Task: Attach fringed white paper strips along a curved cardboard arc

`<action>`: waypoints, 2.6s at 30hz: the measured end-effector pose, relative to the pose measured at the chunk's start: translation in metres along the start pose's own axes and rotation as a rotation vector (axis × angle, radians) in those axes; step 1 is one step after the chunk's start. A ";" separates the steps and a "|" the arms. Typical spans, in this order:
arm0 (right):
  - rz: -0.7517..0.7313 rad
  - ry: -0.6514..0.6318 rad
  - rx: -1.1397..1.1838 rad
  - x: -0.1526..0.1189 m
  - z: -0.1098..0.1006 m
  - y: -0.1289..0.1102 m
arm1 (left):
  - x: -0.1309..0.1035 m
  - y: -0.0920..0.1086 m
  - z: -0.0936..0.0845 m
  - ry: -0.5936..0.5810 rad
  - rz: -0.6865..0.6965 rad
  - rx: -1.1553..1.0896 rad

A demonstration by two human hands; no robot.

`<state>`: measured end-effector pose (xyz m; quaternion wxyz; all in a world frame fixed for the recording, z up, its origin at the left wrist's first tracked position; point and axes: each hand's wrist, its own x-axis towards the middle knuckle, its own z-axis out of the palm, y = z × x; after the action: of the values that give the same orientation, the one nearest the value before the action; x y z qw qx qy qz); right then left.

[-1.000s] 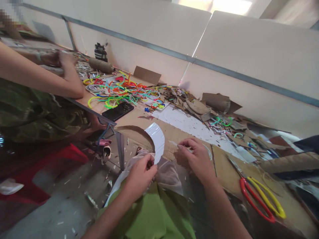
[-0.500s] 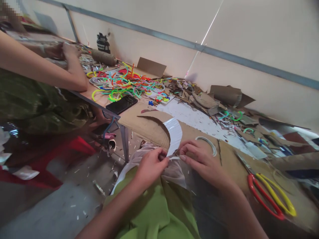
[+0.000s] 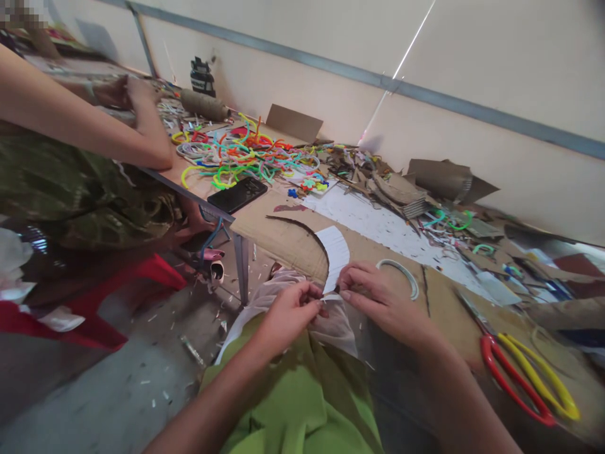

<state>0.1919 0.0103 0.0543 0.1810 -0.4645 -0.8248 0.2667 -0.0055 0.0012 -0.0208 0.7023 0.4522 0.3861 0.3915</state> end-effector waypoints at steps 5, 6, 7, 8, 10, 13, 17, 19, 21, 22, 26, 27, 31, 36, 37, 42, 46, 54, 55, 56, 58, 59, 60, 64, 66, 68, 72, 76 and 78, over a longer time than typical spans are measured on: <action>0.013 -0.090 -0.064 0.015 -0.008 -0.001 | -0.001 0.004 -0.003 -0.010 -0.072 -0.039; 0.012 -0.110 -0.077 0.017 -0.010 -0.002 | 0.000 0.005 -0.003 -0.008 -0.085 -0.040; 0.009 -0.127 -0.086 0.019 -0.011 -0.003 | 0.000 0.005 -0.004 -0.008 -0.093 -0.042; 0.007 -0.143 -0.092 0.020 -0.012 -0.003 | 0.001 0.005 -0.004 -0.011 -0.096 -0.044; 0.010 -0.168 -0.096 0.021 -0.014 -0.005 | 0.002 0.005 -0.004 -0.018 -0.092 -0.044; 0.024 -0.199 -0.097 0.022 -0.015 -0.006 | 0.004 0.003 -0.004 -0.026 -0.083 -0.039; 0.040 -0.223 -0.121 0.026 -0.016 -0.008 | 0.004 0.003 -0.004 -0.017 -0.066 -0.016; 0.048 -0.229 -0.134 0.028 -0.016 -0.009 | 0.003 0.004 -0.004 -0.014 -0.047 0.003; 0.049 -0.230 -0.151 0.029 -0.016 -0.010 | 0.003 0.005 -0.003 -0.017 -0.034 0.020; 0.049 -0.229 -0.161 0.030 -0.016 -0.011 | 0.003 0.006 -0.003 -0.019 -0.032 0.026; 0.058 -0.227 -0.199 0.029 -0.016 -0.015 | 0.002 0.007 -0.002 -0.017 -0.026 0.060; 0.061 -0.228 -0.208 0.029 -0.016 -0.016 | 0.002 0.006 -0.002 -0.017 -0.023 0.073; 0.081 -0.230 -0.237 0.029 -0.015 -0.021 | 0.001 0.004 -0.001 -0.011 -0.007 0.104; 0.082 -0.217 -0.271 0.029 -0.014 -0.023 | 0.002 0.006 0.001 0.011 0.004 0.111; 0.079 -0.212 -0.276 0.029 -0.014 -0.023 | 0.003 0.006 0.002 0.016 0.007 0.109; 0.069 -0.189 -0.319 0.029 -0.010 -0.023 | 0.004 0.006 0.004 0.038 0.011 0.104; 0.083 -0.189 -0.354 0.030 -0.008 -0.025 | 0.004 0.006 0.004 0.049 0.016 0.121; 0.107 -0.190 -0.395 0.029 -0.008 -0.030 | 0.004 0.006 0.005 0.075 0.040 0.178; 0.105 -0.187 -0.396 0.029 -0.008 -0.029 | 0.004 0.006 0.006 0.081 0.038 0.173; 0.102 -0.184 -0.398 0.030 -0.008 -0.029 | 0.005 0.006 0.006 0.087 0.037 0.168; 0.094 -0.181 -0.404 0.029 -0.007 -0.028 | 0.005 0.004 0.006 0.095 0.036 0.160; 0.091 -0.178 -0.410 0.029 -0.007 -0.028 | 0.006 0.004 0.006 0.095 0.035 0.153; 0.087 -0.175 -0.419 0.029 -0.007 -0.028 | 0.006 0.003 0.006 0.092 0.032 0.142; 0.071 -0.150 -0.468 0.025 -0.006 -0.026 | 0.007 -0.001 0.005 0.089 0.037 0.105; 0.078 -0.129 -0.464 0.024 -0.006 -0.024 | 0.007 -0.002 0.005 0.096 0.042 0.104; 0.114 -0.098 -0.419 0.023 -0.005 -0.022 | 0.007 -0.002 0.005 0.099 0.048 0.110; 0.237 -0.011 -0.330 0.022 -0.008 -0.016 | 0.007 -0.001 0.006 0.105 0.053 0.129; 0.267 0.147 -0.301 0.011 -0.011 -0.010 | 0.007 -0.002 0.006 0.104 0.039 0.121; 0.255 0.223 -0.222 0.000 -0.007 -0.009 | 0.006 -0.002 0.006 0.102 0.034 0.110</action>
<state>0.1899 0.0083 0.0649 0.1837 -0.6091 -0.7585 0.1416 0.0027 0.0040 -0.0224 0.6490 0.4760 0.4345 0.4042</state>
